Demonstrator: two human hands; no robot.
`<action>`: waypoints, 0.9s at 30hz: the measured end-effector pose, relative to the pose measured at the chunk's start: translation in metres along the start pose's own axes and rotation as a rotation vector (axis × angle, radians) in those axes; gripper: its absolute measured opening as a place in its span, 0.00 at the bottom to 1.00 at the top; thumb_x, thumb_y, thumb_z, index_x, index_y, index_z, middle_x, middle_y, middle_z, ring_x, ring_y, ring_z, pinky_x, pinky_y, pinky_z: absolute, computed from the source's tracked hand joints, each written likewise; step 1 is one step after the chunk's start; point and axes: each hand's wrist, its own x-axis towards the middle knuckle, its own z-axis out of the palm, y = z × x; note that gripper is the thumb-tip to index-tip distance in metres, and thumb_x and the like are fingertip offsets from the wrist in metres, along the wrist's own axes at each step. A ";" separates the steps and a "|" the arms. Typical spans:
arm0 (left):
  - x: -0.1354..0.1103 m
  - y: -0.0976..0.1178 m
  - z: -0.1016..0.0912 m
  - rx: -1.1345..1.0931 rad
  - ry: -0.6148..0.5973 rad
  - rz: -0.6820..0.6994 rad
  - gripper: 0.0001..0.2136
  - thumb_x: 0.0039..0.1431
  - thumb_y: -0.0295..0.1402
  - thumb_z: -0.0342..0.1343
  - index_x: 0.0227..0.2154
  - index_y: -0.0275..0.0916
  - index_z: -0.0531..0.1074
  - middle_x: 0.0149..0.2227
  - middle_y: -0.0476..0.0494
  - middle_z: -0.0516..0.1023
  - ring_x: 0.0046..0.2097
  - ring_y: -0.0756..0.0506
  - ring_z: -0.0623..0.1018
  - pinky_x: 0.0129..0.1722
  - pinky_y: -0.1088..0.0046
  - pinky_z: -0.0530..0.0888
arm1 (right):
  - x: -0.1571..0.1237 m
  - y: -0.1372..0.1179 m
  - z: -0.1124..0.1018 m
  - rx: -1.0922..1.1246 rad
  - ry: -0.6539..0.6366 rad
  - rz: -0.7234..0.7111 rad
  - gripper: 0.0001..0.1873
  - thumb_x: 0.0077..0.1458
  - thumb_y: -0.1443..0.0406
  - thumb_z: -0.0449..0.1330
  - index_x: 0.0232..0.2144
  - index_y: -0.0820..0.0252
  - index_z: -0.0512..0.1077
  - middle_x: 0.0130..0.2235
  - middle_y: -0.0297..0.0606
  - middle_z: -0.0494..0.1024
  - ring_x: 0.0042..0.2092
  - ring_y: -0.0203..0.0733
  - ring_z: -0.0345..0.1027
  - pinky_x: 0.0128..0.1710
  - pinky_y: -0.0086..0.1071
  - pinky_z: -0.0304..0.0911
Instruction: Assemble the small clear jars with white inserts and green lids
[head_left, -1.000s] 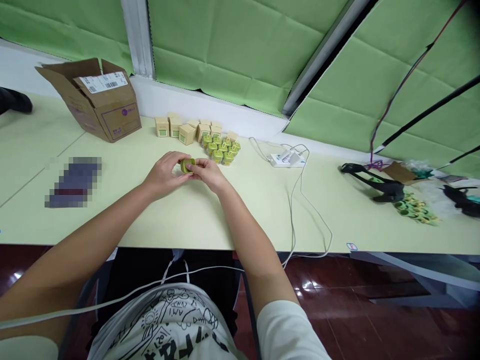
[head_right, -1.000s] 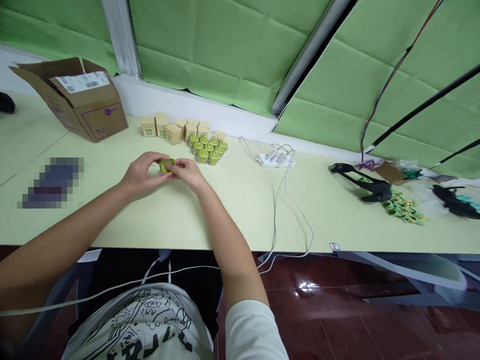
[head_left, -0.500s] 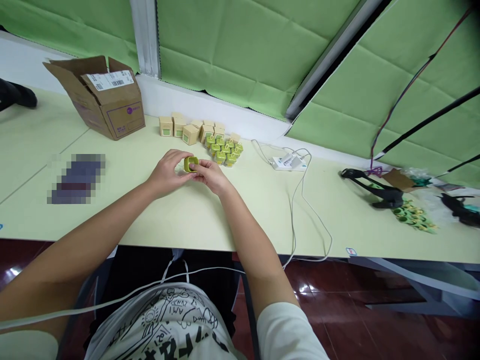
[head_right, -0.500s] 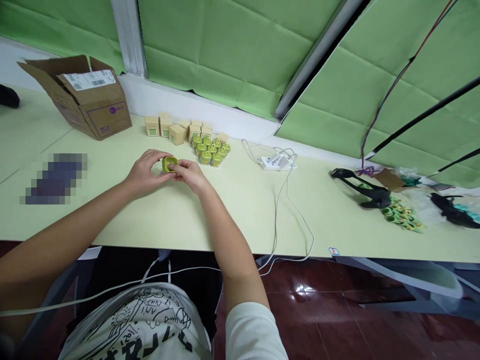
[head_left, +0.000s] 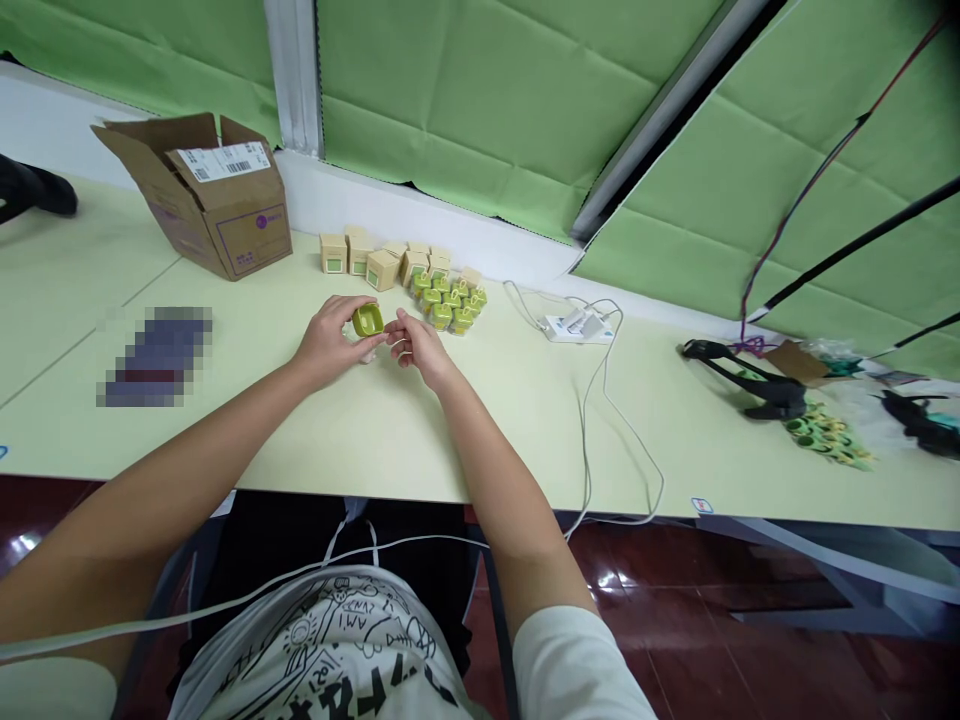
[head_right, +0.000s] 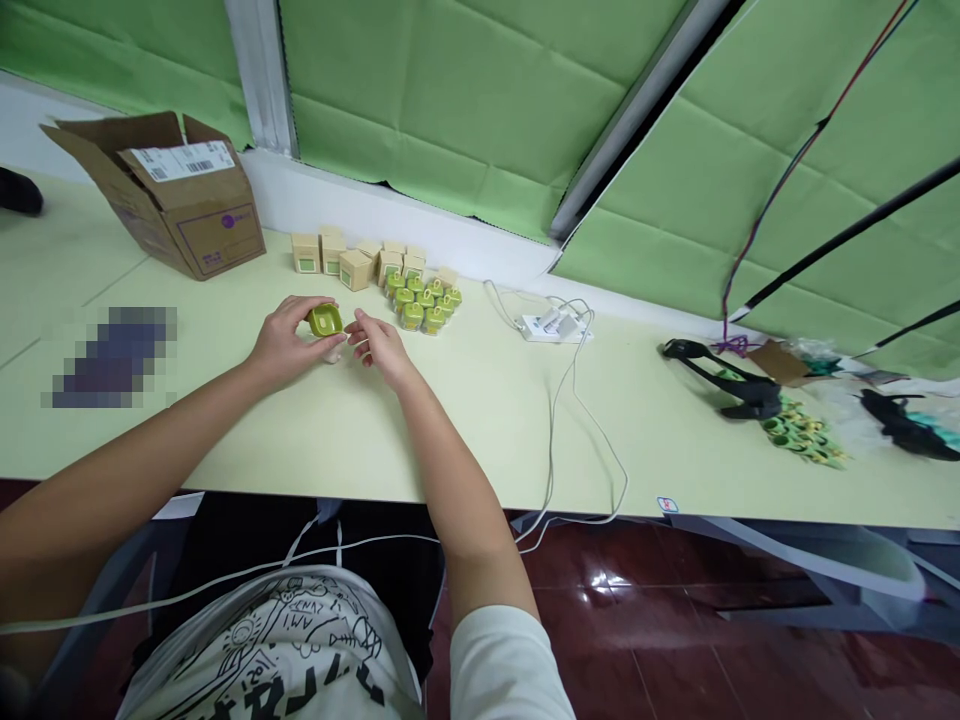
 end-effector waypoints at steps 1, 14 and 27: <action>0.001 -0.002 0.000 0.001 0.017 -0.013 0.22 0.59 0.42 0.68 0.54 0.42 0.77 0.51 0.40 0.82 0.52 0.38 0.80 0.55 0.56 0.77 | 0.003 0.005 -0.001 -0.087 0.046 -0.029 0.26 0.61 0.40 0.61 0.35 0.57 0.77 0.34 0.35 0.78 0.29 0.35 0.68 0.27 0.30 0.58; 0.008 -0.027 0.001 0.021 0.124 -0.123 0.24 0.57 0.42 0.68 0.55 0.41 0.76 0.54 0.38 0.81 0.53 0.38 0.79 0.48 0.60 0.78 | -0.003 0.022 0.022 -0.722 0.008 -0.286 0.14 0.53 0.57 0.72 0.38 0.56 0.78 0.39 0.37 0.80 0.40 0.42 0.71 0.44 0.36 0.65; 0.010 -0.042 0.003 0.030 0.081 -0.087 0.22 0.59 0.38 0.65 0.56 0.44 0.74 0.55 0.38 0.79 0.59 0.36 0.78 0.60 0.53 0.75 | -0.003 -0.001 0.010 0.123 -0.019 -0.056 0.21 0.46 0.59 0.72 0.45 0.51 0.77 0.37 0.29 0.80 0.34 0.33 0.72 0.32 0.26 0.67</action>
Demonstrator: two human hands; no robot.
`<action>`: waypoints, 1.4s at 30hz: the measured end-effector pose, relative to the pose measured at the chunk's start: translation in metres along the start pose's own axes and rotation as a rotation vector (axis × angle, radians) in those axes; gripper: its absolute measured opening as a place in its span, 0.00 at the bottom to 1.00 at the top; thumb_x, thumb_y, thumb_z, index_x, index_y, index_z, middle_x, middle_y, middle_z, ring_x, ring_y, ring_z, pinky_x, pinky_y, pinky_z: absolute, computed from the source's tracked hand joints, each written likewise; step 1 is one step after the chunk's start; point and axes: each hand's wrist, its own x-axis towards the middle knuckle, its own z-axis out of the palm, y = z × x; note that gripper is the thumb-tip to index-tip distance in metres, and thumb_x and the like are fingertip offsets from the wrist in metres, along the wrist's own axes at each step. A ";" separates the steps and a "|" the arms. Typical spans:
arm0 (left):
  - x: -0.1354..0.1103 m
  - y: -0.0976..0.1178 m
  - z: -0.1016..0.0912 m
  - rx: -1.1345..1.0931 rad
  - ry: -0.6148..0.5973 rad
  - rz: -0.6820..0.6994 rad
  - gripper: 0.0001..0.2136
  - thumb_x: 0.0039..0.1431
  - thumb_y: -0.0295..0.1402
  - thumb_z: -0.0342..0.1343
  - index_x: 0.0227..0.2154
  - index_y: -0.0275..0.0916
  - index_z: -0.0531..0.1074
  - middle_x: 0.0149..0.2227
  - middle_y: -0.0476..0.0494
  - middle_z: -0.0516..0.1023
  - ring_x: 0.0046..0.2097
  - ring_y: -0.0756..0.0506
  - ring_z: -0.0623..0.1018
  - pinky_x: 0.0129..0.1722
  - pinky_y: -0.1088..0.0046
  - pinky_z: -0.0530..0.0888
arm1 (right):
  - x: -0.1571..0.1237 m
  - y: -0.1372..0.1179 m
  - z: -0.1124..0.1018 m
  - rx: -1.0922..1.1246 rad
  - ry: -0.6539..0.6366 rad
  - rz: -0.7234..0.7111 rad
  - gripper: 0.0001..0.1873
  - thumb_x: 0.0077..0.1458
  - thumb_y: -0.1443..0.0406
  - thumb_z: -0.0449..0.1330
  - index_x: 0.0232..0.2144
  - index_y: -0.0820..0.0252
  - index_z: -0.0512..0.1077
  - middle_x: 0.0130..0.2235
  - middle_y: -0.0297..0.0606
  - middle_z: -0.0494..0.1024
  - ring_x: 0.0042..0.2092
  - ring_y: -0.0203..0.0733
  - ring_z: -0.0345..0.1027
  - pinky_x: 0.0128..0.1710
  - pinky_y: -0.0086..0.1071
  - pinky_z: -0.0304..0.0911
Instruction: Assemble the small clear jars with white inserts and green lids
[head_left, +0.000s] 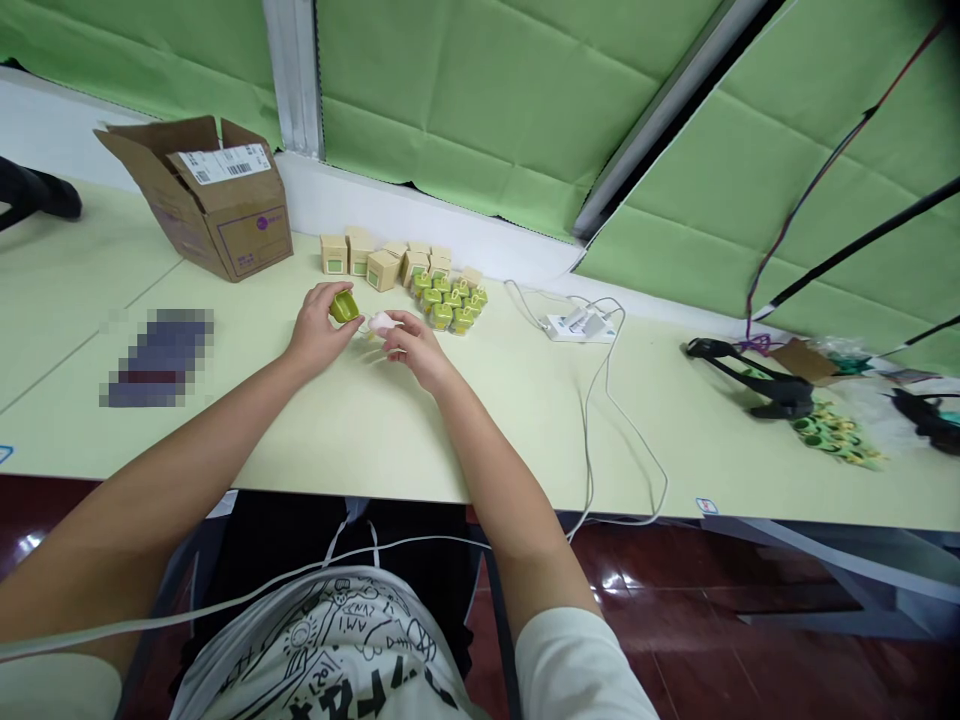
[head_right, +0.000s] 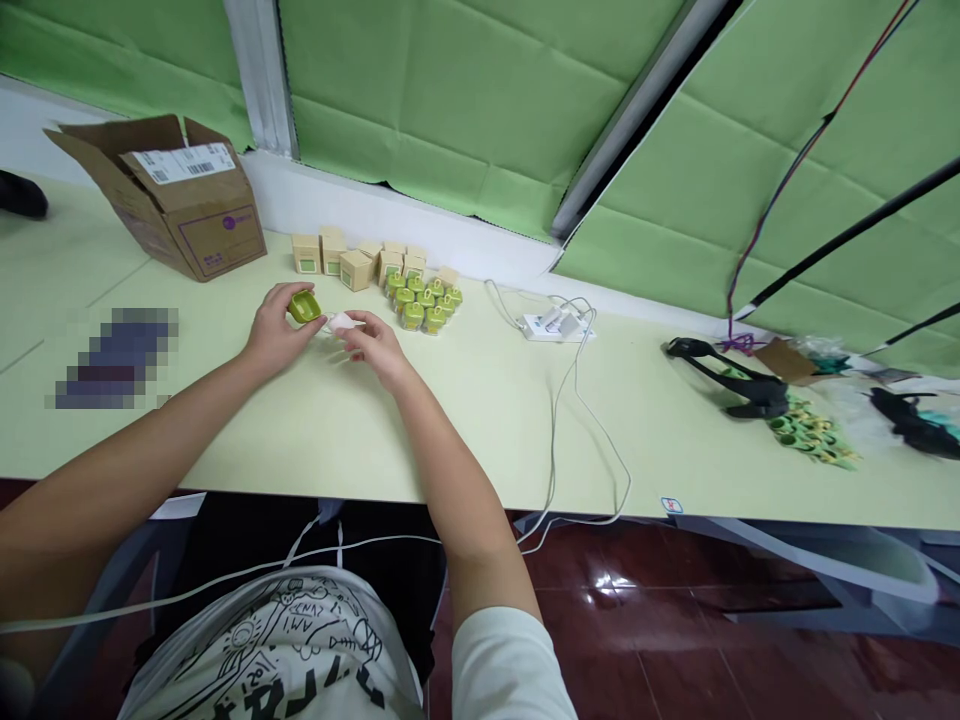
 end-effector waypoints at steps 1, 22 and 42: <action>-0.001 0.001 0.000 -0.004 -0.013 -0.006 0.21 0.59 0.38 0.65 0.56 0.44 0.74 0.55 0.38 0.79 0.58 0.36 0.78 0.60 0.53 0.75 | 0.000 -0.001 0.000 0.044 -0.007 0.019 0.22 0.47 0.57 0.72 0.46 0.50 0.77 0.37 0.28 0.80 0.33 0.32 0.71 0.33 0.26 0.68; -0.008 0.022 -0.001 0.046 -0.314 0.062 0.15 0.60 0.38 0.62 0.49 0.41 0.73 0.50 0.38 0.81 0.54 0.36 0.78 0.56 0.57 0.76 | 0.002 0.006 0.002 0.053 0.042 -0.069 0.22 0.48 0.54 0.76 0.42 0.52 0.73 0.43 0.31 0.82 0.40 0.35 0.77 0.34 0.26 0.71; -0.009 0.019 0.000 0.169 -0.346 0.032 0.26 0.60 0.31 0.59 0.62 0.36 0.69 0.59 0.33 0.78 0.61 0.33 0.77 0.63 0.54 0.74 | 0.011 0.029 0.005 -0.179 -0.025 -0.271 0.32 0.48 0.45 0.75 0.49 0.52 0.73 0.43 0.37 0.87 0.40 0.40 0.79 0.42 0.34 0.75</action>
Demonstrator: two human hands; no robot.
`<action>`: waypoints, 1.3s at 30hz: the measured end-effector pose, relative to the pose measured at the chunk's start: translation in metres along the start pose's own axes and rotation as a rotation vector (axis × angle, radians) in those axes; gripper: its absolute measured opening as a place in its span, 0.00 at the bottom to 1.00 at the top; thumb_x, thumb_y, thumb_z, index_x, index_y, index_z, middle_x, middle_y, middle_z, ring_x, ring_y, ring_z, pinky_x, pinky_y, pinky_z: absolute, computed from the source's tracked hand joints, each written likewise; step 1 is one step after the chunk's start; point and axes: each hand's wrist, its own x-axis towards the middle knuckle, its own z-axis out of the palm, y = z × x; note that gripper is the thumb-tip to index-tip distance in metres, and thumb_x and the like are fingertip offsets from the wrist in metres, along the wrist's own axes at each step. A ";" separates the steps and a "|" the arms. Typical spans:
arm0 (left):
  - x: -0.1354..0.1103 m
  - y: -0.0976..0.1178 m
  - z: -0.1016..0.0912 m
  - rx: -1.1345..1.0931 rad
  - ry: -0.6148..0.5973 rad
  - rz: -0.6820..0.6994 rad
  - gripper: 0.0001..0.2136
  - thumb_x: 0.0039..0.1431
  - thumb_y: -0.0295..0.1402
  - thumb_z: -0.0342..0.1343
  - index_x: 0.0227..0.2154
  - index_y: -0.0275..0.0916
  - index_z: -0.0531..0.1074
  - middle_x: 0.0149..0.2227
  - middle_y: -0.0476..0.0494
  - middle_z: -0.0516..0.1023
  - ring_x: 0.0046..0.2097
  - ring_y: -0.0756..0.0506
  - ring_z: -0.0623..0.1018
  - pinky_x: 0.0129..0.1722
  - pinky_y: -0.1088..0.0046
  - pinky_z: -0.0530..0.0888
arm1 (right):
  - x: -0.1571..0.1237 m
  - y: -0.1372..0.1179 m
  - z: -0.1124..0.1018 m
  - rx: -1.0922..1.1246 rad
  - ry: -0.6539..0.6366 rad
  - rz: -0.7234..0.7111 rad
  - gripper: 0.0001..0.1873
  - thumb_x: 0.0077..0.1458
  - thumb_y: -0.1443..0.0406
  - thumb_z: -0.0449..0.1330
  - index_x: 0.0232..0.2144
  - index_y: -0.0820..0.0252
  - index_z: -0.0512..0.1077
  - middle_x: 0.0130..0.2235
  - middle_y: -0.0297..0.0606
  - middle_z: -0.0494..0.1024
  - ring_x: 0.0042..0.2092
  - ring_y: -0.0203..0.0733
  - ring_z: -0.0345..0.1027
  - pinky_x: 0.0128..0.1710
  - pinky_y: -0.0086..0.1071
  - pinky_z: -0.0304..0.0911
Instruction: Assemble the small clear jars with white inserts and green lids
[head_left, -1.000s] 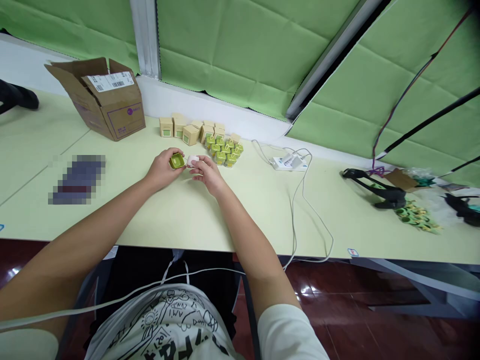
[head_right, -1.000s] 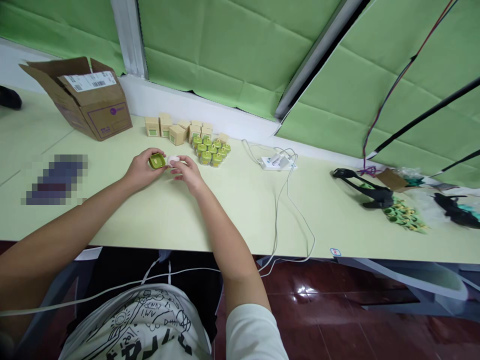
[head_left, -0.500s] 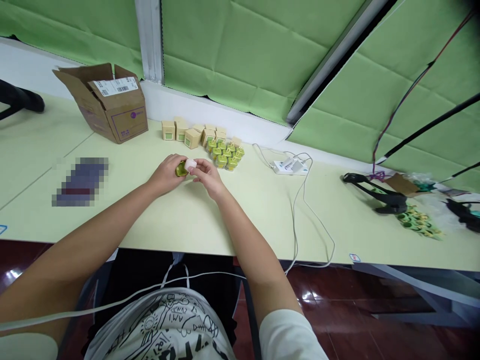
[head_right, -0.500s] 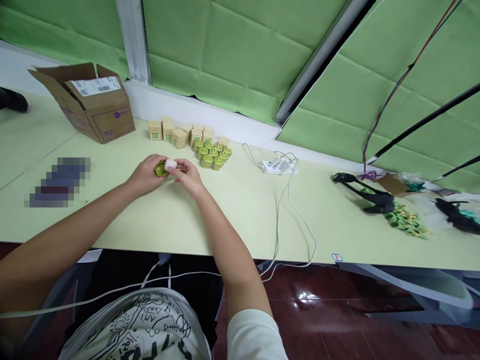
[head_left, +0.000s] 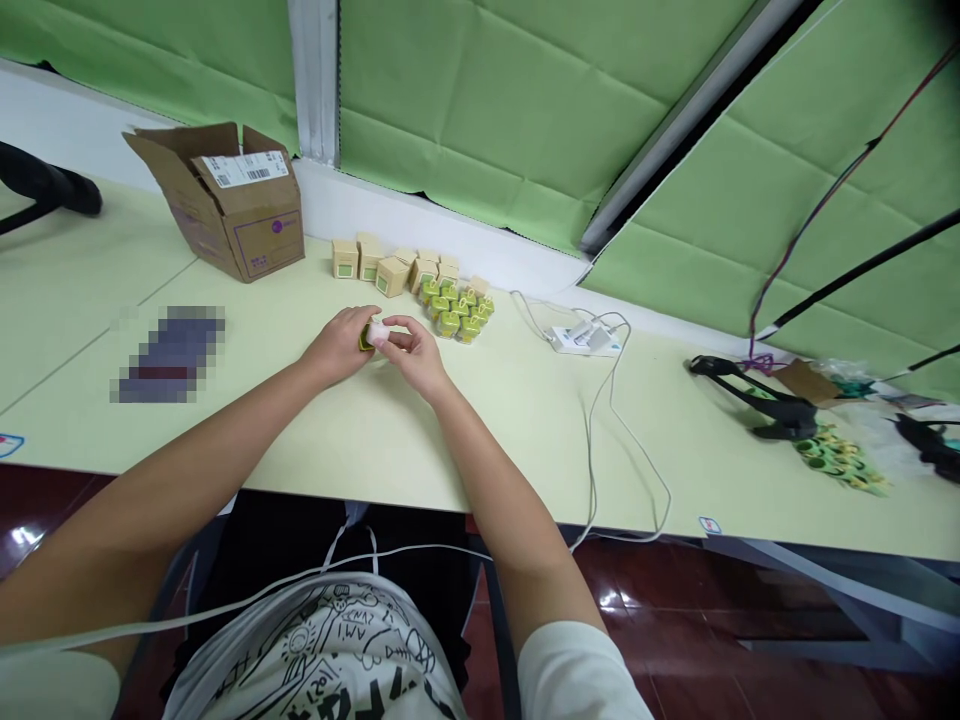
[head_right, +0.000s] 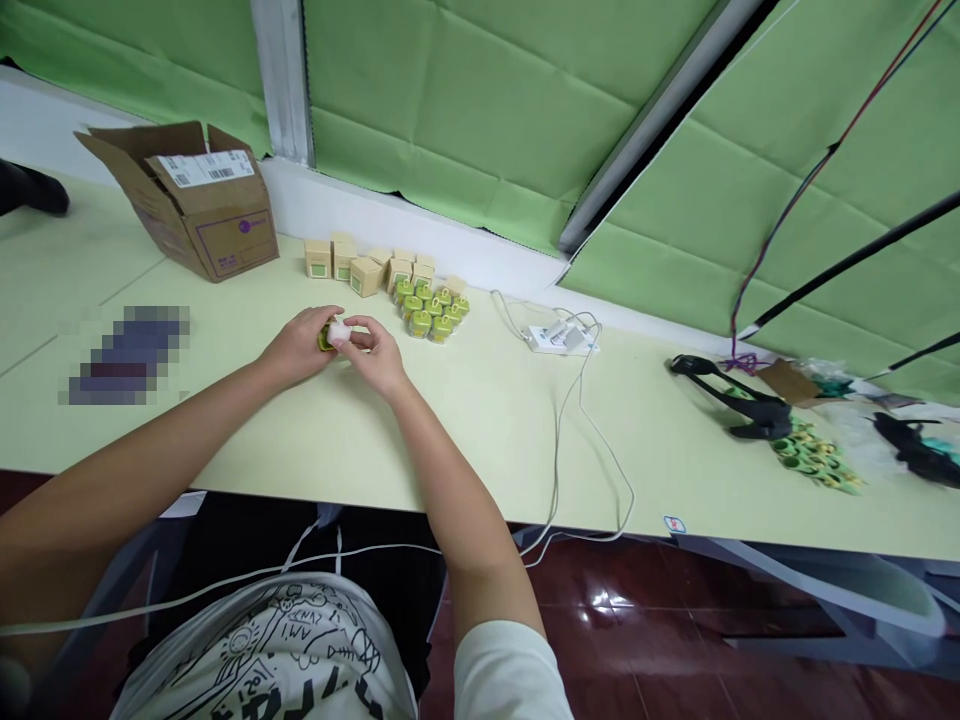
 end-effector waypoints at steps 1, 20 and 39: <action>0.000 0.000 0.000 0.011 -0.003 0.000 0.27 0.61 0.30 0.59 0.63 0.35 0.68 0.60 0.33 0.78 0.62 0.33 0.77 0.63 0.54 0.74 | 0.000 0.001 0.001 -0.008 0.000 -0.004 0.32 0.49 0.45 0.75 0.49 0.52 0.73 0.43 0.37 0.87 0.40 0.40 0.79 0.42 0.34 0.75; -0.004 0.008 0.000 0.033 -0.132 -0.029 0.32 0.59 0.26 0.55 0.68 0.34 0.63 0.61 0.31 0.76 0.62 0.33 0.76 0.62 0.53 0.74 | -0.001 0.009 0.006 -0.077 0.000 -0.033 0.25 0.50 0.50 0.75 0.46 0.56 0.79 0.45 0.40 0.88 0.46 0.45 0.84 0.56 0.41 0.79; -0.003 0.007 -0.002 -0.120 -0.127 -0.120 0.35 0.54 0.31 0.55 0.67 0.38 0.62 0.55 0.34 0.78 0.57 0.33 0.79 0.55 0.52 0.78 | -0.010 -0.005 0.007 -0.285 0.023 -0.087 0.20 0.59 0.52 0.70 0.51 0.51 0.81 0.43 0.36 0.89 0.47 0.48 0.85 0.56 0.44 0.77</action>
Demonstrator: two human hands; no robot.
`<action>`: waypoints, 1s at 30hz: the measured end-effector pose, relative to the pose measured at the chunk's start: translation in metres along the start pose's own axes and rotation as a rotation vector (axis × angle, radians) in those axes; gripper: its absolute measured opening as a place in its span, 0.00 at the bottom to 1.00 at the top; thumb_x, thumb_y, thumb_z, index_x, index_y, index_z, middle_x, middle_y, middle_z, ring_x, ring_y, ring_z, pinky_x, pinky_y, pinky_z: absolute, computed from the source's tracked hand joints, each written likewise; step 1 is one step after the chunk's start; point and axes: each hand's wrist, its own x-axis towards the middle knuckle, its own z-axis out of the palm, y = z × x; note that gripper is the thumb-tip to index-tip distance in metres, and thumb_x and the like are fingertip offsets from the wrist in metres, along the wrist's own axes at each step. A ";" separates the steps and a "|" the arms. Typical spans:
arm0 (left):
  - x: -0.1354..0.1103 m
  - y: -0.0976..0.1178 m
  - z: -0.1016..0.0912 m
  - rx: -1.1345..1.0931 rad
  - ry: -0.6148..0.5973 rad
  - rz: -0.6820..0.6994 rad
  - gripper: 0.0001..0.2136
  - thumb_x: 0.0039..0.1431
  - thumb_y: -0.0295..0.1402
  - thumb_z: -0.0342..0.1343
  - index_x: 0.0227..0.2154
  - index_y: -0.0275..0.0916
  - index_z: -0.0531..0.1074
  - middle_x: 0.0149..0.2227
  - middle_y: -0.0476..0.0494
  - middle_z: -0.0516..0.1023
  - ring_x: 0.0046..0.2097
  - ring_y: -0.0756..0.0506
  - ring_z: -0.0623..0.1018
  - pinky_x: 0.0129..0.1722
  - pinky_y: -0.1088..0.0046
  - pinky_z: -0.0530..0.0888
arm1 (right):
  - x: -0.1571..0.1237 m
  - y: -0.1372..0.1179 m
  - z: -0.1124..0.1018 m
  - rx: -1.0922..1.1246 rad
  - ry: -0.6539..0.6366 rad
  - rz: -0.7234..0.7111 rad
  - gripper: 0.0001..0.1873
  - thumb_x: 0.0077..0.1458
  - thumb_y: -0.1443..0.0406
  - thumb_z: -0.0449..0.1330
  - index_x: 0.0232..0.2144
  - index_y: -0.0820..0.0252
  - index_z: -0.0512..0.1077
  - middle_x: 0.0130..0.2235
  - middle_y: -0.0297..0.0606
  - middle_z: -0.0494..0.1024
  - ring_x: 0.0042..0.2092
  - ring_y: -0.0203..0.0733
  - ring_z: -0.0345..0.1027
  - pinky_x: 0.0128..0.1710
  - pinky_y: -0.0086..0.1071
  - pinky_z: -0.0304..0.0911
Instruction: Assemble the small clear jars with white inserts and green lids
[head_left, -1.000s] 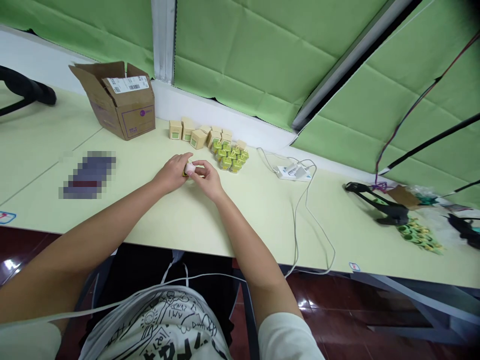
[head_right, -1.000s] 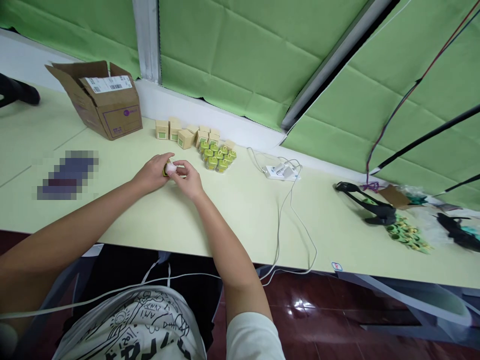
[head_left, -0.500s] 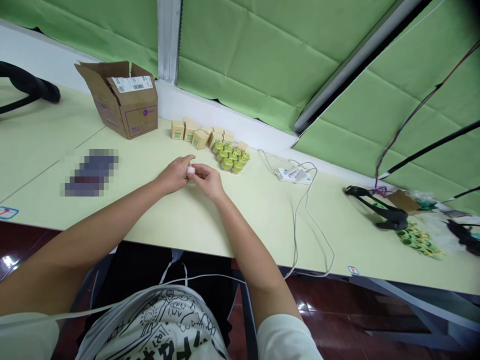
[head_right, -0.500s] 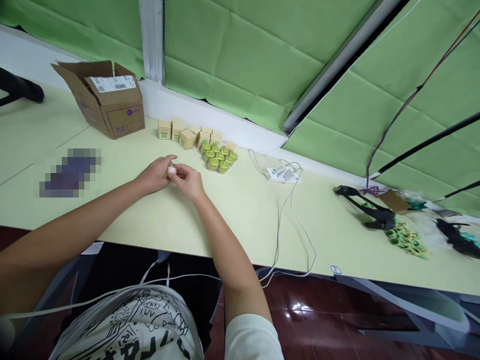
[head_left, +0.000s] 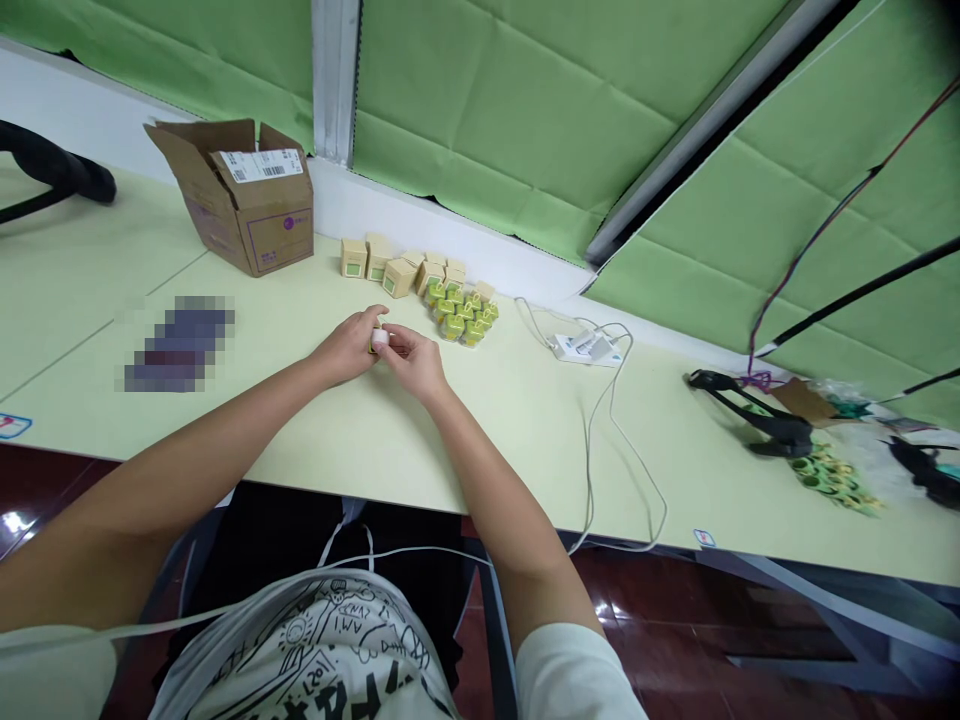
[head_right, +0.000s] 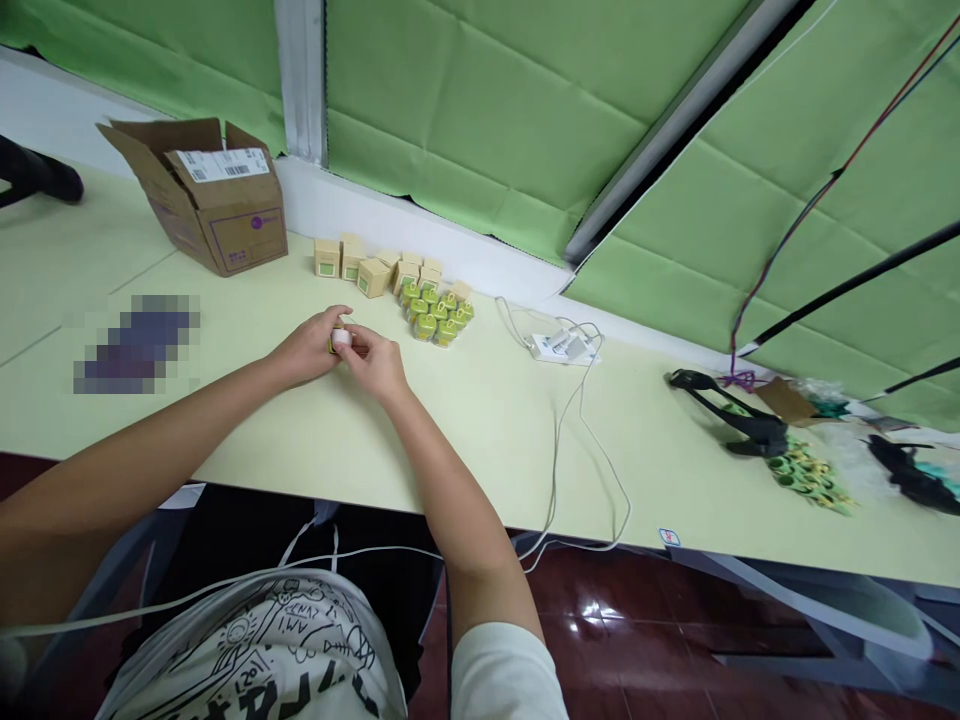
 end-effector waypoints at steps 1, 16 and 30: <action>0.000 0.000 0.000 -0.008 0.006 -0.005 0.34 0.54 0.31 0.55 0.67 0.39 0.62 0.54 0.35 0.79 0.56 0.33 0.80 0.54 0.53 0.78 | -0.001 -0.001 0.000 -0.001 0.006 0.004 0.20 0.58 0.52 0.71 0.51 0.51 0.80 0.43 0.37 0.89 0.45 0.47 0.85 0.55 0.43 0.77; -0.002 0.001 0.001 -0.026 -0.007 0.024 0.33 0.55 0.32 0.55 0.66 0.41 0.62 0.53 0.37 0.80 0.54 0.35 0.80 0.55 0.55 0.78 | 0.000 -0.003 -0.004 0.024 -0.028 -0.005 0.23 0.55 0.48 0.71 0.47 0.53 0.79 0.41 0.39 0.88 0.42 0.45 0.85 0.50 0.39 0.78; -0.001 -0.007 0.002 0.000 -0.009 0.070 0.34 0.55 0.32 0.56 0.67 0.41 0.63 0.57 0.36 0.78 0.59 0.34 0.79 0.56 0.56 0.78 | -0.001 -0.006 -0.002 -0.022 -0.017 0.012 0.16 0.57 0.55 0.72 0.46 0.51 0.79 0.41 0.35 0.88 0.43 0.46 0.85 0.54 0.43 0.78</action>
